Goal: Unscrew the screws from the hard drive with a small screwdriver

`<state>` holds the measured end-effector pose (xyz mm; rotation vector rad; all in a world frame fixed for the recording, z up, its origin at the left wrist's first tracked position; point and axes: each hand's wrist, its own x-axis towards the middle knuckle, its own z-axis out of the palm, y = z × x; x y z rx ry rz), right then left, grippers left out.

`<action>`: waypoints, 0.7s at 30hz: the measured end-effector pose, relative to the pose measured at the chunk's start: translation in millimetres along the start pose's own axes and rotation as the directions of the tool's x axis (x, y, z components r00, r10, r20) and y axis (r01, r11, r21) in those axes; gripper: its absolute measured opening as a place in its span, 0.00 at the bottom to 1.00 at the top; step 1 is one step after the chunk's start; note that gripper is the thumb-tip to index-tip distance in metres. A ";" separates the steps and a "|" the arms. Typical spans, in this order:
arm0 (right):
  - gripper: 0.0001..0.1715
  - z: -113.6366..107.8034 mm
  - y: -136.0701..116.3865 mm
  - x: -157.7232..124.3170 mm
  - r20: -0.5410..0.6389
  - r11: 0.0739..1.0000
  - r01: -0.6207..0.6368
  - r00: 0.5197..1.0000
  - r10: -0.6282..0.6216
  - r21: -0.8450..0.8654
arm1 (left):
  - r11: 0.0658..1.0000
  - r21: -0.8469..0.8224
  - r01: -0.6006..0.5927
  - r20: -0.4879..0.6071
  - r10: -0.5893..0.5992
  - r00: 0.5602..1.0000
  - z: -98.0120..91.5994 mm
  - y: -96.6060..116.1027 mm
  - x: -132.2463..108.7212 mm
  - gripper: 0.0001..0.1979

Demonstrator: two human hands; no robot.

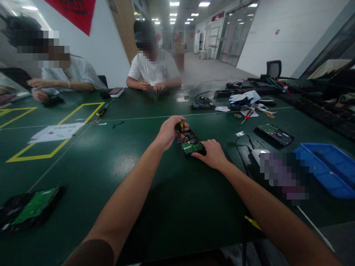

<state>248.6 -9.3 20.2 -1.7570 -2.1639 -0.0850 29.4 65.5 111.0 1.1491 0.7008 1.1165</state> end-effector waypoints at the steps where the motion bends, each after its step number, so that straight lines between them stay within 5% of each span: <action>1: 0.38 0.3 0.0 -0.2 -0.004 1.000 -0.001 1.000 0.001 0.000 | 1.000 -0.029 -0.001 0.007 0.001 1.000 0.0 -0.8 0.4 0.11; 21: 0.37 -0.4 0.6 -0.6 -0.012 1.000 0.005 1.000 -0.005 0.017 | 0.999 0.053 0.000 -0.038 0.002 0.999 -4.8 2.6 1.0 0.12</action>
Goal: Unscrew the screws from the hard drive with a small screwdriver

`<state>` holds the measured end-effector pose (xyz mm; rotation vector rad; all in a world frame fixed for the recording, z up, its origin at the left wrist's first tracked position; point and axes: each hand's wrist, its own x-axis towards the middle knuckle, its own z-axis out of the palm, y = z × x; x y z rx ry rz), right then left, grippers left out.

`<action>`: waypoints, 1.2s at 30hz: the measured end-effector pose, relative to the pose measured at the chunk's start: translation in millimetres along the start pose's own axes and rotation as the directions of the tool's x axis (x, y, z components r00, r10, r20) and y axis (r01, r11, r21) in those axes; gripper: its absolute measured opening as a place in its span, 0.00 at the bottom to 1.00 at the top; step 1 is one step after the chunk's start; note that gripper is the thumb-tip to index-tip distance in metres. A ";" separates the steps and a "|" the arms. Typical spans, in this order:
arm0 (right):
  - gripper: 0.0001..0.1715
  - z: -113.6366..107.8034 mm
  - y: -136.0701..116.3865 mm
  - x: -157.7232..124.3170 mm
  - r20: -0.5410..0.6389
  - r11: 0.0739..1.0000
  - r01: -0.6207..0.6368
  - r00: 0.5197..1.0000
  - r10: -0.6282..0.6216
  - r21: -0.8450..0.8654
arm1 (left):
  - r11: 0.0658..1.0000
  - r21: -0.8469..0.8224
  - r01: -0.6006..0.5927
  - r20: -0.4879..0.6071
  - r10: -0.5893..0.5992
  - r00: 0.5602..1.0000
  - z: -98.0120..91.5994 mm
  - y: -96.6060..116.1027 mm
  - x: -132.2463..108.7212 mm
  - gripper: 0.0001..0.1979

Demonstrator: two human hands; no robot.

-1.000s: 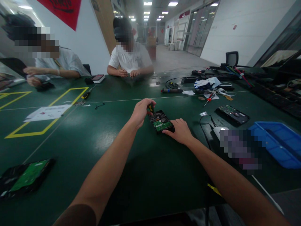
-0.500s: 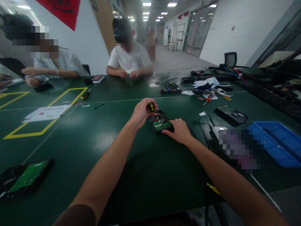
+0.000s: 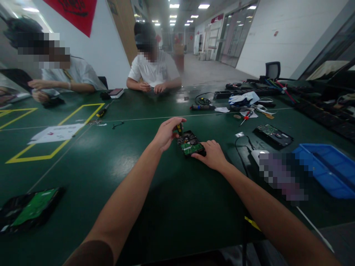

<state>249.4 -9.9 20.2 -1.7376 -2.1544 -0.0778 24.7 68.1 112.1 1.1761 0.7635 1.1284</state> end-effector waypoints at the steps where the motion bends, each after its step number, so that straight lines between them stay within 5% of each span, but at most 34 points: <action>1: 0.38 0.1 0.1 0.0 -0.003 1.000 0.002 1.000 -0.002 -0.002 | 1.000 -0.011 0.009 0.008 -0.008 1.000 -0.2 0.4 0.0 0.12; 15: 0.38 0.6 0.1 0.3 0.004 1.000 0.001 1.000 -0.001 0.004 | 0.915 -0.359 0.187 -0.042 -0.215 0.976 5.1 2.9 -2.8 0.10; 26: 0.39 0.4 0.3 0.4 0.013 1.000 -0.003 1.000 0.003 -0.003 | 0.835 -0.482 0.266 -0.031 -0.320 0.947 -1.3 5.8 1.0 0.08; 36: 0.39 -1.5 -0.9 0.5 0.025 1.000 -0.002 1.000 0.002 -0.013 | 0.799 -0.553 0.236 -0.126 -0.360 0.924 -0.1 10.6 4.2 0.07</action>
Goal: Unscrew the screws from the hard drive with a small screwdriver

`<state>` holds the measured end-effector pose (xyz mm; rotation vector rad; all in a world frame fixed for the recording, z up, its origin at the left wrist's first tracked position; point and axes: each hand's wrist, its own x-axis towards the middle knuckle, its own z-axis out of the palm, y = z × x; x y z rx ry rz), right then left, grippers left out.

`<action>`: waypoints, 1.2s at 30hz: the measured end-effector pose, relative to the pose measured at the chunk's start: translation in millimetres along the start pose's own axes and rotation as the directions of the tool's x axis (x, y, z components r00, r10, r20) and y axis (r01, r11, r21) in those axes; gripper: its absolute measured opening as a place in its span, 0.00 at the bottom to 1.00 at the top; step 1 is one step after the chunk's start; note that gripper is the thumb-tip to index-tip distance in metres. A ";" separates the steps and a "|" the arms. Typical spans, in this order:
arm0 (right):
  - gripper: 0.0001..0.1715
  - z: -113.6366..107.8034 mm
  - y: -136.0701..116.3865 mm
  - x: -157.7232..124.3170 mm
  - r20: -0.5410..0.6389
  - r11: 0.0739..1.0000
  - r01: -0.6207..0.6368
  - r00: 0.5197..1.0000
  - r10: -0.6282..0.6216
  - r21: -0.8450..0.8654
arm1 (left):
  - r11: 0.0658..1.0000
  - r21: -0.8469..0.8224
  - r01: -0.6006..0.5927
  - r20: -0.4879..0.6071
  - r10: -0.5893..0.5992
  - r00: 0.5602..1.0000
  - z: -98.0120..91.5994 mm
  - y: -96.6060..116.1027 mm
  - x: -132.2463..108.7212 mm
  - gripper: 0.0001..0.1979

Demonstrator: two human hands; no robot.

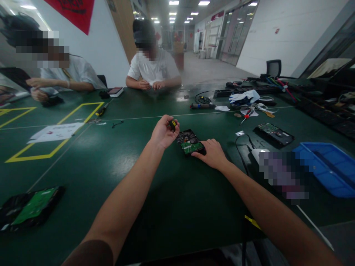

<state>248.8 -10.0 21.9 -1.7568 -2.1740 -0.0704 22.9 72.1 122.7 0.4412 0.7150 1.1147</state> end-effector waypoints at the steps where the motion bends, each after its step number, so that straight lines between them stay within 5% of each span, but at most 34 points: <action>1: 0.39 0.1 0.0 0.0 -0.001 1.000 0.000 1.000 0.000 0.003 | 1.000 -0.001 -0.003 -0.012 0.003 1.000 0.3 0.1 0.2 0.07; 5: 0.39 1.1 0.2 0.0 -0.009 1.000 -0.003 1.000 0.003 0.008 | 0.997 0.060 -0.046 -0.036 0.048 0.998 0.6 -1.3 0.2 0.07; 12: 0.40 1.5 1.1 -0.1 -0.013 1.000 0.001 1.000 0.000 0.029 | 0.900 0.335 -0.278 -0.066 0.317 0.946 1.9 -8.6 -1.6 0.13; 27: 0.38 0.8 0.5 0.1 -0.005 1.000 -0.008 1.000 0.009 0.028 | 0.948 0.253 -0.193 0.090 0.176 0.980 2.2 -9.8 -4.9 0.08; 36: 0.38 1.3 0.0 -0.6 -0.020 1.000 -0.003 1.000 0.003 0.006 | 0.867 0.413 -0.279 0.099 0.262 0.960 0.5 -10.2 -1.8 0.11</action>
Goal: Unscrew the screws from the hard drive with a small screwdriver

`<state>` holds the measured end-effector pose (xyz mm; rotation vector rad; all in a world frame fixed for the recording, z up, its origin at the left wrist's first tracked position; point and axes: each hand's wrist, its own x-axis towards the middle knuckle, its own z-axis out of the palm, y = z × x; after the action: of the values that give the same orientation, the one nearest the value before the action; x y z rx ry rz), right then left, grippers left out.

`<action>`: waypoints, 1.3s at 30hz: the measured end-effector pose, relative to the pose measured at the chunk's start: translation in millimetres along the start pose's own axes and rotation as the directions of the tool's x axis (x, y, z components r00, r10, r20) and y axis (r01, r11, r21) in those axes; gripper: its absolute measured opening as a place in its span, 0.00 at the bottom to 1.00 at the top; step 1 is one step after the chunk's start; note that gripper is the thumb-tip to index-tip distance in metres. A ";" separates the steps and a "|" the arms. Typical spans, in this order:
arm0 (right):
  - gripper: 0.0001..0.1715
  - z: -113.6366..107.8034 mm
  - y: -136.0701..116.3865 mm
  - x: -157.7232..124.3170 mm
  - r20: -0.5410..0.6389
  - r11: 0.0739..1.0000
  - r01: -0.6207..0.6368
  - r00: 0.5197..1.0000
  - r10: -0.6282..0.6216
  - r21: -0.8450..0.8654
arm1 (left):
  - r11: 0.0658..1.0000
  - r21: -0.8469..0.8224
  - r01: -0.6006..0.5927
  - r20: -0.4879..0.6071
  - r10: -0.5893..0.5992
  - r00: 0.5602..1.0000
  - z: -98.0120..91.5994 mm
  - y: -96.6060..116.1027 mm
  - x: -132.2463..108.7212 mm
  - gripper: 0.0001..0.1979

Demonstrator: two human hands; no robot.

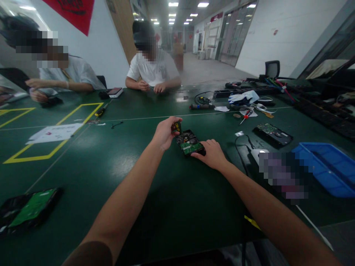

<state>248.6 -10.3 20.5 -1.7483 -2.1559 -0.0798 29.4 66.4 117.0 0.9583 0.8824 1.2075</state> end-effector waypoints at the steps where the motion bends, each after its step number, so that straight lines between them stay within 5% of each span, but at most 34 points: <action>1: 0.38 -0.2 -0.1 0.0 -0.001 1.000 0.002 1.000 -0.002 0.002 | 1.000 0.001 -0.006 0.016 0.006 1.000 0.0 -0.6 0.4 0.11; 14: 0.37 1.0 0.2 0.0 -0.010 1.000 0.002 1.000 -0.002 0.001 | 0.995 0.041 -0.088 0.091 0.084 0.992 3.5 -3.0 -4.5 0.09; 24: 0.39 1.4 1.5 0.1 -0.003 1.000 0.004 1.000 -0.004 0.009 | 0.975 0.134 -0.179 -0.025 0.183 0.983 -1.8 -3.2 0.9 0.09; 32: 0.38 0.7 1.4 0.2 -0.004 1.000 0.011 1.000 -0.011 0.008 | 0.991 -0.063 -0.114 0.037 0.117 0.992 2.1 -3.2 -1.8 0.08; 39: 0.37 0.1 1.1 0.0 -0.007 1.000 0.007 1.000 -0.007 0.022 | 0.994 -0.040 -0.100 0.062 0.102 0.993 1.0 -4.5 0.5 0.08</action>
<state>249.7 -10.0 20.2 -1.7259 -2.1500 -0.0640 31.9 66.4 113.1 1.0158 0.7665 1.2680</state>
